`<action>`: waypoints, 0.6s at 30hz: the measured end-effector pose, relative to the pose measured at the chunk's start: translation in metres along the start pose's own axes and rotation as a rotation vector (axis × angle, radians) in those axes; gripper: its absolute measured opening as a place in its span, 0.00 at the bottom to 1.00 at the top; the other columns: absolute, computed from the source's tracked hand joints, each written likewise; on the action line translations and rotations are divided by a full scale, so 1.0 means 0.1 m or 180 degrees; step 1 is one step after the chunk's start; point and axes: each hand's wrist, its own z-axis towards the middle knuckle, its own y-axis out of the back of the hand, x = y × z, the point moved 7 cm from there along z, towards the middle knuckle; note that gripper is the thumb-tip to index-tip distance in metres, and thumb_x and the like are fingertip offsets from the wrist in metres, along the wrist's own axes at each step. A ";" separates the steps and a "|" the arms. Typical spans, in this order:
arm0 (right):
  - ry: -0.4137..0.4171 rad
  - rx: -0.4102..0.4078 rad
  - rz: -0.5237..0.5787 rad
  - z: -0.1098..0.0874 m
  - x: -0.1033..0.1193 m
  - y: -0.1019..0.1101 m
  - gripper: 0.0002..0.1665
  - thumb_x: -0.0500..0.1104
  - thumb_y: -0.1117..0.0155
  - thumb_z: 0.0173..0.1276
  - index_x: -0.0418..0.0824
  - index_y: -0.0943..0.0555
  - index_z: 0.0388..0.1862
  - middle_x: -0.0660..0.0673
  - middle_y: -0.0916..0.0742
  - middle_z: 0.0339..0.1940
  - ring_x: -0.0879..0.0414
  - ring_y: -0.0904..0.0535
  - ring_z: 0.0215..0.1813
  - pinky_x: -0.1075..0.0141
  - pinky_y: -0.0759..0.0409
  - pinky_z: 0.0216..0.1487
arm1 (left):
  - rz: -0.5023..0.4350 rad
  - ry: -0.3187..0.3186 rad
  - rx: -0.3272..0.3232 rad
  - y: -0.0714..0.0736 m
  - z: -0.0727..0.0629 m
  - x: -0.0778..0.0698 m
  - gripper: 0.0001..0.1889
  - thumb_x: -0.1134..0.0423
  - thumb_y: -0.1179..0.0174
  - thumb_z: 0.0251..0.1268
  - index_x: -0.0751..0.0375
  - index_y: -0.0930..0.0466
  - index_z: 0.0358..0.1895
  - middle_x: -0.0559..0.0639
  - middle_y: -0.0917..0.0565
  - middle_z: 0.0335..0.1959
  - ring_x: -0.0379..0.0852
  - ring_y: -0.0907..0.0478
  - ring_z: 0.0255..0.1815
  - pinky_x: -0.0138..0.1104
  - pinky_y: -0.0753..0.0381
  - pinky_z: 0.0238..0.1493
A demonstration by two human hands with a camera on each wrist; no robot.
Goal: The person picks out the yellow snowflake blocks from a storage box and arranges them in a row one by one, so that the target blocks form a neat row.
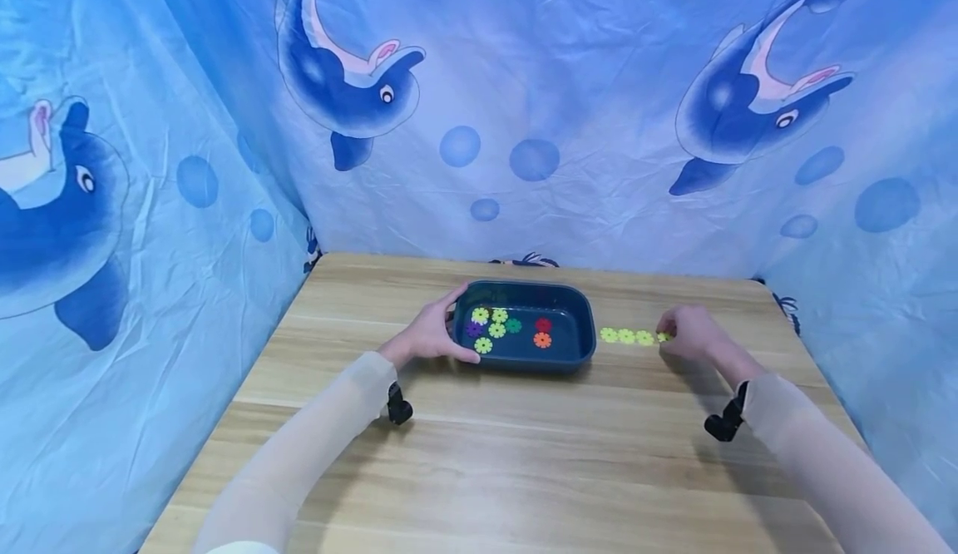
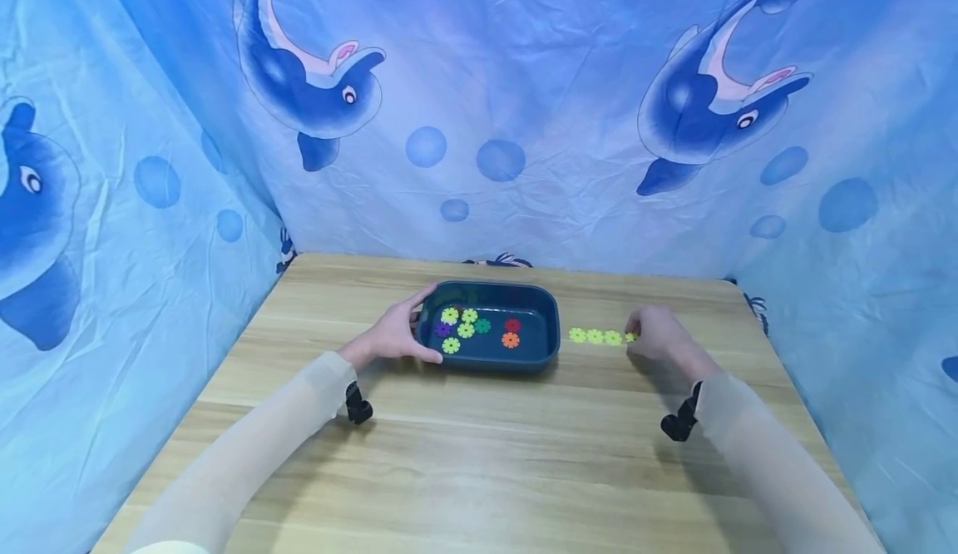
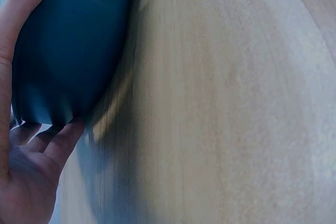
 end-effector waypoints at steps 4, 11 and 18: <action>0.0036 -0.0016 -0.0051 0.02 0.02 0.01 0.11 0.34 0.28 0.63 0.33 0.12 0.44 0.37 0.09 0.41 0.41 0.13 0.46 0.44 0.13 0.49 | 0.0002 -0.0016 0.0003 0.01 0.01 0.01 0.76 0.48 0.10 0.39 0.55 0.57 0.89 0.57 0.45 0.88 0.62 0.36 0.84 0.54 0.32 0.82; 0.0091 -0.0017 -0.0064 0.04 0.02 -0.01 0.10 0.35 0.26 0.63 0.34 0.11 0.43 0.37 0.09 0.41 0.41 0.12 0.46 0.44 0.12 0.49 | 0.0014 -0.0020 -0.0006 0.01 0.00 0.02 0.76 0.49 0.10 0.39 0.54 0.57 0.89 0.57 0.45 0.88 0.62 0.36 0.84 0.54 0.34 0.82; 0.0123 0.0034 -0.0061 0.04 -0.01 -0.01 0.11 0.36 0.26 0.64 0.34 0.11 0.44 0.37 0.09 0.42 0.41 0.12 0.47 0.45 0.12 0.51 | -0.0018 -0.0006 0.0005 0.00 0.01 0.00 0.76 0.49 0.10 0.39 0.55 0.57 0.89 0.58 0.44 0.88 0.63 0.35 0.83 0.54 0.33 0.82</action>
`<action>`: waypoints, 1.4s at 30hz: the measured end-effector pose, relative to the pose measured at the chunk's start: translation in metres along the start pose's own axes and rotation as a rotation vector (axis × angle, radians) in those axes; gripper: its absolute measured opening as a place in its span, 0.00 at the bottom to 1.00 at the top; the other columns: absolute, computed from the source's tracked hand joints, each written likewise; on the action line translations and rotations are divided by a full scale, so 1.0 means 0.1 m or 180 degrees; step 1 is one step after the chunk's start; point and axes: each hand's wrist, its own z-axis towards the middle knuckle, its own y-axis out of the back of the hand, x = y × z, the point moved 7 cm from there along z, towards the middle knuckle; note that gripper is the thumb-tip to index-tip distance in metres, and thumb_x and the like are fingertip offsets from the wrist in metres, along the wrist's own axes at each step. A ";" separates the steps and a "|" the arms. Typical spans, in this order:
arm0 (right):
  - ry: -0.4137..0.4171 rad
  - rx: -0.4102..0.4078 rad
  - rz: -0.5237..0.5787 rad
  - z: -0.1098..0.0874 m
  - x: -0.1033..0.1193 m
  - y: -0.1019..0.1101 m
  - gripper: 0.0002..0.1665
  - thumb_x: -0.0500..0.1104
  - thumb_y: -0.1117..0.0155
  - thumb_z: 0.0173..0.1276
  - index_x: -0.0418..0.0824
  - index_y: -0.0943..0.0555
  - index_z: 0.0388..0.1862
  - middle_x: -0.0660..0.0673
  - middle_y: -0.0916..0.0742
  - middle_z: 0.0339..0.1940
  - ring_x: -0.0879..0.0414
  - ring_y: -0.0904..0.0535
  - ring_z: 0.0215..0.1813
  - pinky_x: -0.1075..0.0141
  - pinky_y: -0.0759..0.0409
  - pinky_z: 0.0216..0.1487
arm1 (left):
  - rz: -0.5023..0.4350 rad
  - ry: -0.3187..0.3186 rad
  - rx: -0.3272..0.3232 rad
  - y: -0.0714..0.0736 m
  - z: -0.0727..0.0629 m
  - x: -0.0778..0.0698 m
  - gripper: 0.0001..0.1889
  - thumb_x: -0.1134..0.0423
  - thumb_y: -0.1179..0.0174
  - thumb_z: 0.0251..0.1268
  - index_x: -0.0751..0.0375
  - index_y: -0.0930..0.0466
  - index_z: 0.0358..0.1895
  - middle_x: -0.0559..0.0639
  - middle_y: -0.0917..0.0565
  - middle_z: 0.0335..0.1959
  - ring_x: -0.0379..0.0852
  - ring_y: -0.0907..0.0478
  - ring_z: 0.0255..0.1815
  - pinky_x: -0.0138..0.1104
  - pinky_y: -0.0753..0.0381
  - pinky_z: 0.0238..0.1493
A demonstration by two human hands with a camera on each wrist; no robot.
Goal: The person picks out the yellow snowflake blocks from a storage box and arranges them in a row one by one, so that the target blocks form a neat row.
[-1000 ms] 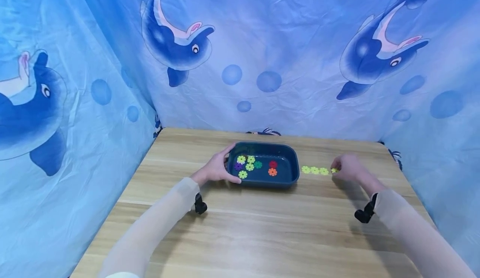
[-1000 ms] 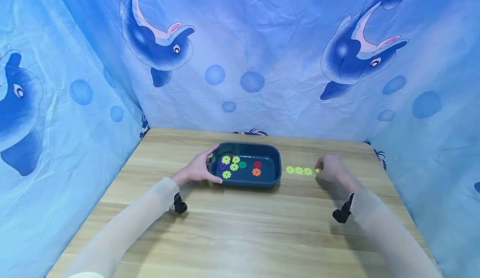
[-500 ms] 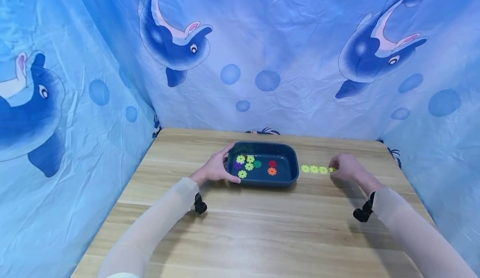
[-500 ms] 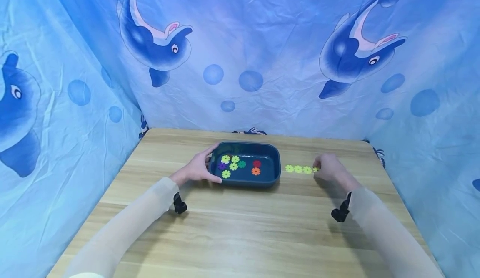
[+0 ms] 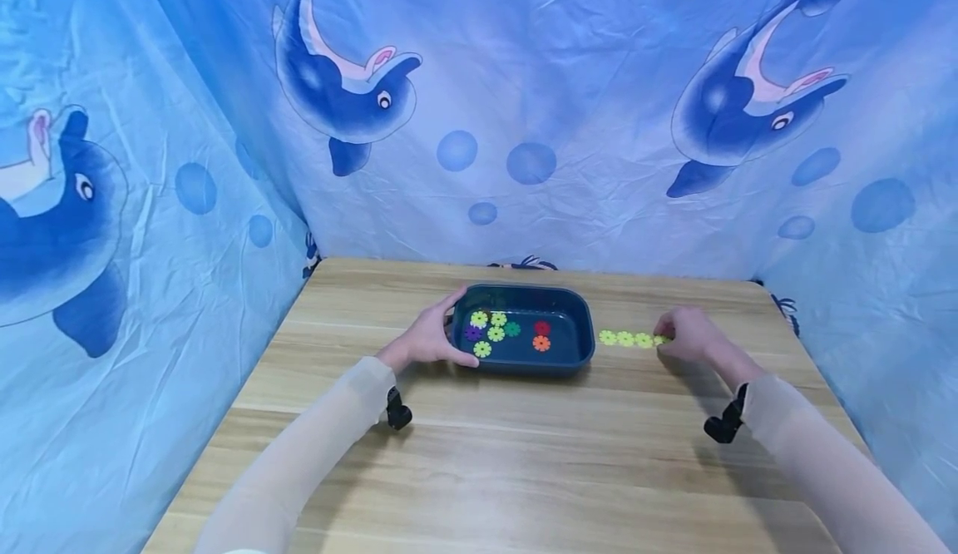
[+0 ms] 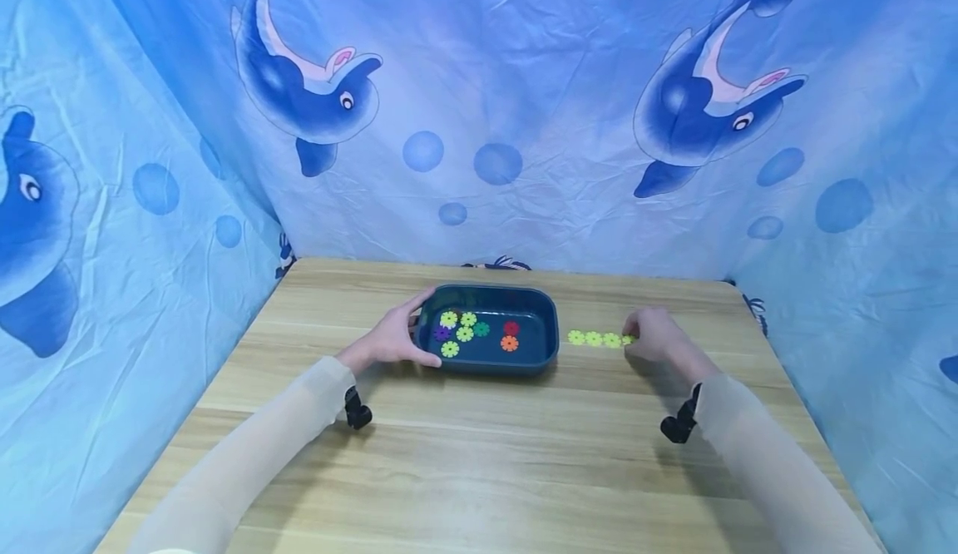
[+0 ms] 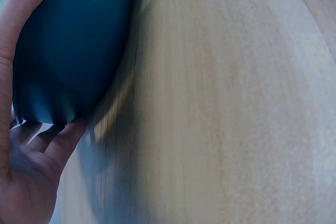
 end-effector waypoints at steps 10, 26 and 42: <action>0.0141 0.0090 0.0053 0.03 0.07 0.15 0.11 0.38 0.26 0.66 0.35 0.11 0.45 0.37 0.08 0.43 0.40 0.12 0.46 0.46 0.12 0.49 | 0.0034 -0.0046 0.0005 0.01 0.02 -0.02 0.76 0.49 0.10 0.39 0.55 0.57 0.89 0.57 0.46 0.89 0.63 0.36 0.84 0.53 0.32 0.82; 0.0372 -0.0028 -0.0067 0.44 0.80 0.53 0.16 0.39 0.29 0.70 0.33 0.12 0.53 0.33 0.08 0.51 0.39 0.12 0.52 0.42 0.14 0.57 | 0.0024 0.0015 -0.0016 0.00 -0.01 0.02 0.75 0.49 0.10 0.39 0.55 0.57 0.89 0.58 0.46 0.88 0.64 0.37 0.84 0.54 0.32 0.81; 0.0820 -0.0048 0.0002 0.76 1.63 0.37 0.15 0.38 0.28 0.70 0.33 0.11 0.52 0.37 0.07 0.47 0.44 0.10 0.49 0.50 0.10 0.53 | 0.0029 0.0015 -0.0025 -0.01 -0.02 0.01 0.76 0.50 0.10 0.39 0.55 0.57 0.89 0.58 0.46 0.88 0.63 0.35 0.83 0.53 0.33 0.82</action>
